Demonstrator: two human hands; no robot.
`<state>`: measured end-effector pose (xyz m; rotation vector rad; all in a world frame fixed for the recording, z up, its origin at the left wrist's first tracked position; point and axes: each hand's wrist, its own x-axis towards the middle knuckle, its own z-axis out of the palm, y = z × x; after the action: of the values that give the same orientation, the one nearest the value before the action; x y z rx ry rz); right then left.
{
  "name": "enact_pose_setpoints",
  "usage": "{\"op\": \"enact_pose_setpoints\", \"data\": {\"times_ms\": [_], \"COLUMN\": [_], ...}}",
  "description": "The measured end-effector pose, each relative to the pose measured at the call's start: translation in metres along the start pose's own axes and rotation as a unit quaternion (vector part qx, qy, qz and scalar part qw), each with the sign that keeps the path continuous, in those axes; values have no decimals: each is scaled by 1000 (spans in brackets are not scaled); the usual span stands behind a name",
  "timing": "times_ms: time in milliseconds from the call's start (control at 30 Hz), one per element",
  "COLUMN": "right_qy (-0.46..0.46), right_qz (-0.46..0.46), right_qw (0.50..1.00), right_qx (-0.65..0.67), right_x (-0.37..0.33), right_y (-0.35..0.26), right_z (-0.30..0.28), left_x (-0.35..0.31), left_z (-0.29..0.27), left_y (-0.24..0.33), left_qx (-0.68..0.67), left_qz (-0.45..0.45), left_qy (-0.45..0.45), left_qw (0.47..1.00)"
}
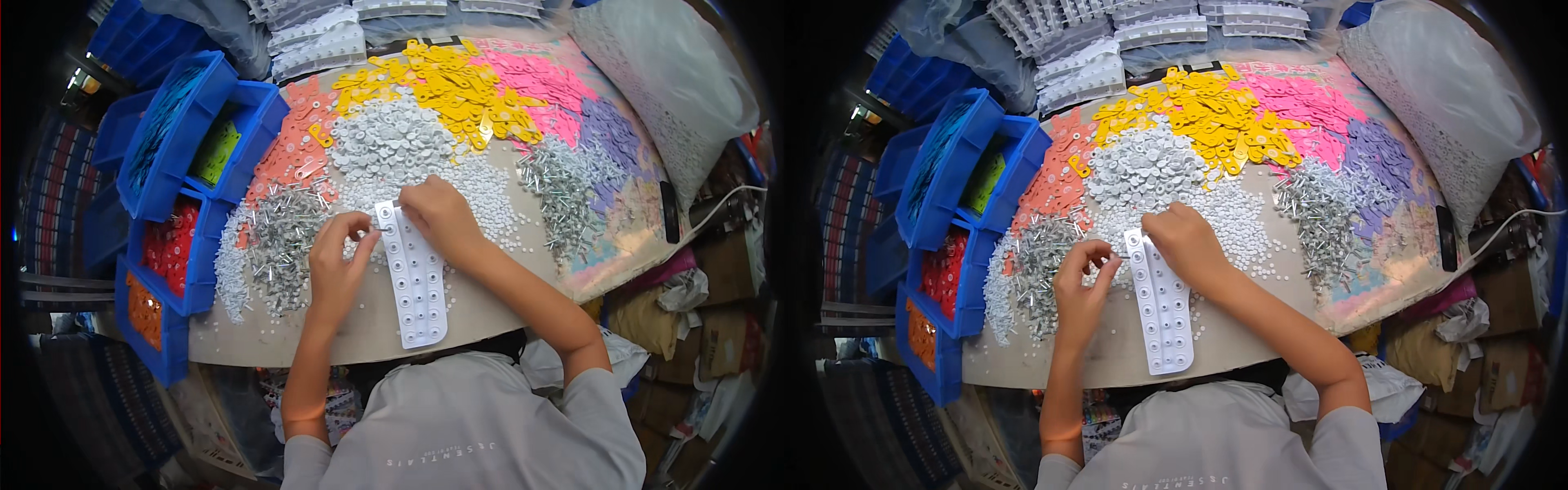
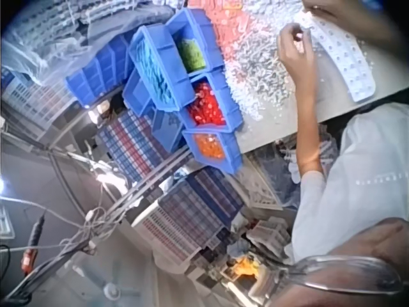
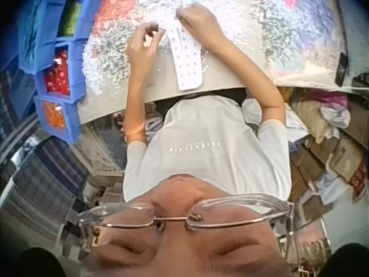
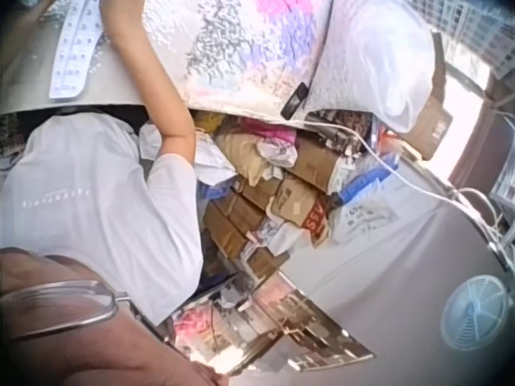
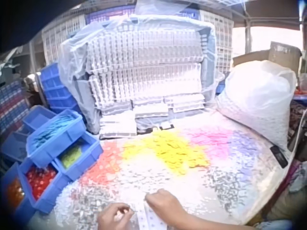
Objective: Assembling colorful toy xylophone components into a white plastic base.
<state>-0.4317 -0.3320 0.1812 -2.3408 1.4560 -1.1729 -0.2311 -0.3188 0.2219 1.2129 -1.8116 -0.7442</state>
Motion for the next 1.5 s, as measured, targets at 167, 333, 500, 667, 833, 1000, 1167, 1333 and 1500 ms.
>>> {"op": "enact_pose_setpoints", "data": {"times_ms": [167,333,500,667,833,1000,1167,1333,1500], "right_qy": [6,21,-17,30,-15,-46,-56,-65,-67], "right_qz": [23,37,-2,74,178,190,175,169,180], "right_qw": [999,998,1000,985,947,927,918,918,930], "right_qx": [23,39,-22,-153,-269,-319,-350,-352,-314], "right_x": [-2,-5,-2,-6,-40,-66,-62,-61,-63], "right_y": [2,2,2,18,52,69,70,69,64], "right_z": [0,3,-5,-58,-103,-107,-104,-105,-106], "left_x": [13,17,19,17,16,15,12,9,-6], "left_z": [7,19,28,39,45,46,40,8,-46], "left_y": [-4,-7,-15,-22,-23,-23,-19,-21,-46], "left_qx": [8,3,17,27,77,102,126,214,334], "left_qz": [26,25,9,24,113,144,165,147,60], "left_qy": [-24,-32,-60,-70,-60,-52,-88,-3,-53], "left_qw": [999,999,998,997,989,983,974,966,939]}}
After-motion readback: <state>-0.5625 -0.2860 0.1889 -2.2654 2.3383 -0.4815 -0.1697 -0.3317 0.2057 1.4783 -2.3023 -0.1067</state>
